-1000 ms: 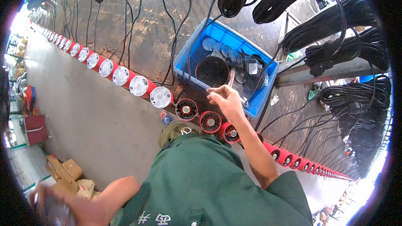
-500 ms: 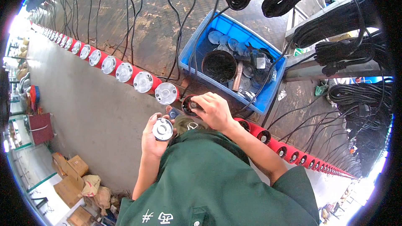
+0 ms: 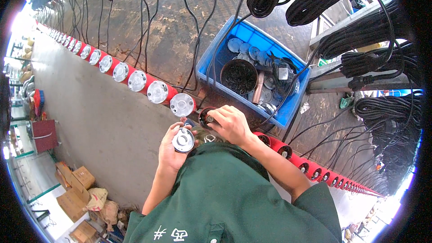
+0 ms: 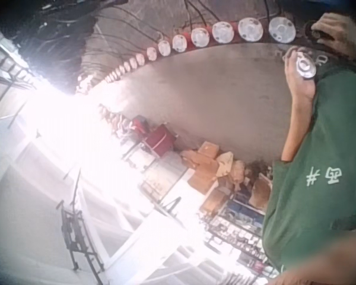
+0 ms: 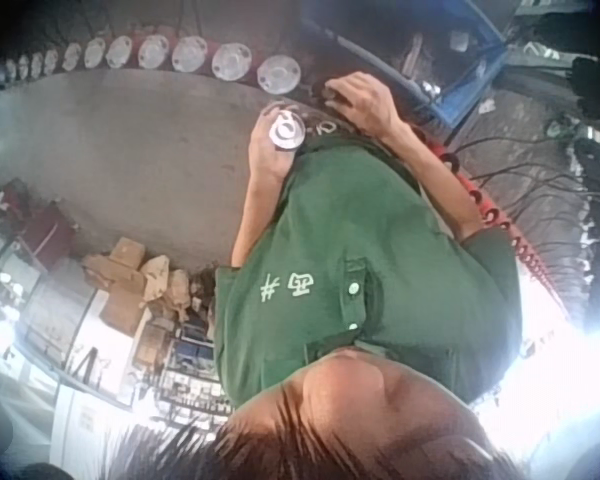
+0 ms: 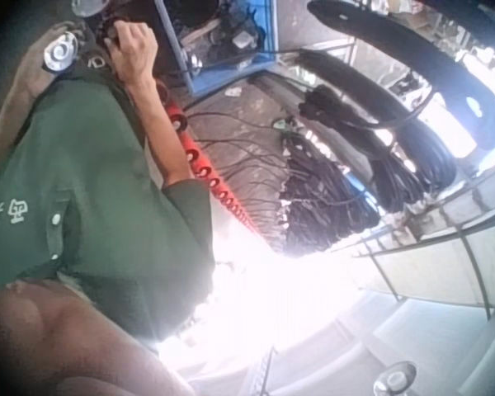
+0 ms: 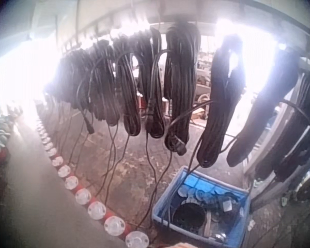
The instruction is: The person wipes circular metal plates with a cloth, retrieves small parts from a blue container, and uses pliers to fasten the plates onto the top of red cylindrical units lined up on a workbench.
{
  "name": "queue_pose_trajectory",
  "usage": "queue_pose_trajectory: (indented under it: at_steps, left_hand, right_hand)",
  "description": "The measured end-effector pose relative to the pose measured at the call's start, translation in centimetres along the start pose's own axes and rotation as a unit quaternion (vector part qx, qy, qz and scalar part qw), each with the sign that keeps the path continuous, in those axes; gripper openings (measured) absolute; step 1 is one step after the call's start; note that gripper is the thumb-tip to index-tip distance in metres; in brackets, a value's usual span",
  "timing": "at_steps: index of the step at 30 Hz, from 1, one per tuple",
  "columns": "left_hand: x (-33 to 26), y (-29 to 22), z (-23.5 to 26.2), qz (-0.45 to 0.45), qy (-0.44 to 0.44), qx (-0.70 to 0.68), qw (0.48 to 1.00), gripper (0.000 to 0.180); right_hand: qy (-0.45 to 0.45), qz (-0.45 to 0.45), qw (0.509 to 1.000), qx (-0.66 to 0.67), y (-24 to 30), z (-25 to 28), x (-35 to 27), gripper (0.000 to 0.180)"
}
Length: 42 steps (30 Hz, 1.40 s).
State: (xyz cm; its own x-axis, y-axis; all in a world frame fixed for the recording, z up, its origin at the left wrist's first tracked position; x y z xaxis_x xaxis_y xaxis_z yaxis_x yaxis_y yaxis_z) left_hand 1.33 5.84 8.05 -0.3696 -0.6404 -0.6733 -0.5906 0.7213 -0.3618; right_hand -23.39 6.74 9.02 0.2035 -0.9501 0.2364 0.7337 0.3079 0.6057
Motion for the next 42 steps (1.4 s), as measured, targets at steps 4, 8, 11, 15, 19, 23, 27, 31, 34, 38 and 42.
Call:
queue_pose_trajectory:
  at_steps: [4,8,11,15,19,23,27,31,34,38,42]
  left_hand:
    - [0.1,-0.2,-1.3,0.002,0.01,0.001,1.0,0.026]
    - [-0.1,-0.2,-3.2,-0.011,0.023,-0.001,1.0,0.03]
    - [-0.6,-0.2,-4.7,-0.049,0.085,-0.026,0.995,0.033]
    - [-1.0,0.3,-5.8,-0.071,0.11,-0.005,0.991,0.038]
    - [-1.5,1.8,-6.0,-0.096,0.069,0.151,0.981,0.041]
    - [-3.1,1.6,-5.0,-0.081,0.065,0.351,0.931,0.057]
    - [-3.8,0.8,-4.1,-0.043,0.081,0.355,0.93,0.062]
    - [-1.6,0.9,-4.3,-0.322,0.067,0.609,0.722,0.082]
    - [0.6,1.4,-4.0,-0.37,0.073,0.632,0.677,0.105]
    - [2.5,1.7,-3.6,-0.378,0.113,0.62,0.679,0.115]
    - [3.2,1.6,-3.7,-0.357,0.126,0.603,0.702,0.117]
  right_hand:
    - [0.014,0.001,1.0,-0.001,-0.1,0.0,0.2,0.037]
    - [-0.017,-0.012,1.0,0.009,1.0,1.1,0.7,0.042]
    - [-0.073,-0.03,0.997,0.021,3.0,2.6,0.7,0.046]
    - [-0.037,0.061,0.997,0.025,6.2,3.5,0.5,0.053]
    - [0.009,0.015,0.999,0.034,7.9,3.4,0.3,0.043]
    - [0.011,-0.09,0.991,0.098,7.2,4.7,-0.5,0.032]
    - [0.1,-0.327,0.911,0.231,4.5,6.0,-1.5,0.027]
    - [0.078,-0.414,0.854,0.306,1.7,4.8,-0.8,0.03]
    - [0.083,-0.43,0.852,0.288,0.8,3.9,-0.2,0.034]
    - [0.099,-0.415,0.869,0.249,0.8,3.1,0.8,0.04]
    - [0.105,-0.417,0.872,0.234,1.2,3.3,1.3,0.039]
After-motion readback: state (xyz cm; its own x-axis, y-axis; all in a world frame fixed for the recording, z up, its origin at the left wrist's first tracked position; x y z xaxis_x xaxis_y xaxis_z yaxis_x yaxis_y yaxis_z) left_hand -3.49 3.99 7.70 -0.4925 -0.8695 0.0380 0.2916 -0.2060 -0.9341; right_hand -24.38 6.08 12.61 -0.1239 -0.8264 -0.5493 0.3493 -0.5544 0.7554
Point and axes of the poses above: each hand's wrist, its own x-axis towards the middle knuckle, its own z-axis out of the back of the hand, y = z × x, the point moved 1 cm from there along x, towards the middle knuckle, and after that the axes turned 1 degree about y, right-handed, at the moved point
